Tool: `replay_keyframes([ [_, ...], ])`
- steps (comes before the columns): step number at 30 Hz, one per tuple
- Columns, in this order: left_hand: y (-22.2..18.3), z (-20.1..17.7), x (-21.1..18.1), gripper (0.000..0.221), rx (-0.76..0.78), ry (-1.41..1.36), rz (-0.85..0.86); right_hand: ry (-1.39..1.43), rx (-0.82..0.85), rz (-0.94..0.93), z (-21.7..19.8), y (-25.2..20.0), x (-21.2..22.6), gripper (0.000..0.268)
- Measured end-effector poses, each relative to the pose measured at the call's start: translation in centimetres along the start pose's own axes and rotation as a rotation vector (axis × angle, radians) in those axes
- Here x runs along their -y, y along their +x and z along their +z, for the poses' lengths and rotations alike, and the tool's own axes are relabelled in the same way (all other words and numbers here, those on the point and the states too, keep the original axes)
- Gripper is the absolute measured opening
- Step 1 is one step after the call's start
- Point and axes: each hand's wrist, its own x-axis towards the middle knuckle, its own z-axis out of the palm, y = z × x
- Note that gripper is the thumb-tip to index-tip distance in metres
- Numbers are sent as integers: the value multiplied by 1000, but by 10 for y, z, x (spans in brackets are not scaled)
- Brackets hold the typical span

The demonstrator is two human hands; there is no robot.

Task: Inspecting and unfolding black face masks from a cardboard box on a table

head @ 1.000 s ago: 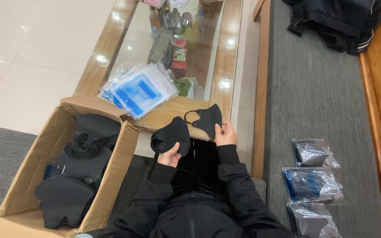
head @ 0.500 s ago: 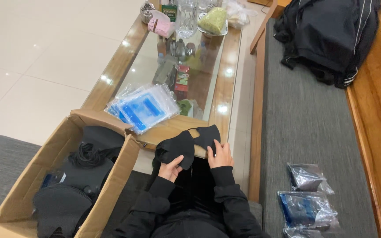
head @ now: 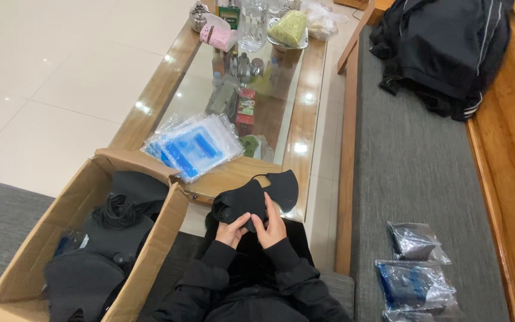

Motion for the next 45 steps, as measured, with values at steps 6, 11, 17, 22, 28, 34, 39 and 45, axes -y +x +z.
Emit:
replay_keyframes([
  [6,-31,28,-21,72,-11,66,-33,-34,-17,12,7,0,-20,71],
  [11,-1,9,-1,66,-42,111,-66,-42,-71,-5,6,-1,-17,69],
  [17,11,-9,11,70,-32,145,-102,-91,-227,-279,5,-5,-16,56],
  [22,10,-5,8,48,-38,80,-60,-140,-225,-342,9,-4,-12,56],
  [28,-3,8,-4,44,-37,20,-60,-201,-240,-429,10,-6,-8,54],
  [34,18,-10,9,48,-40,56,-86,-204,-250,-466,15,-7,-12,55],
  [39,5,-1,-2,51,-23,77,-118,-155,-328,-385,13,-5,-20,33],
  [45,10,-4,4,52,-23,50,-83,-157,-329,-421,21,-5,-26,14],
])
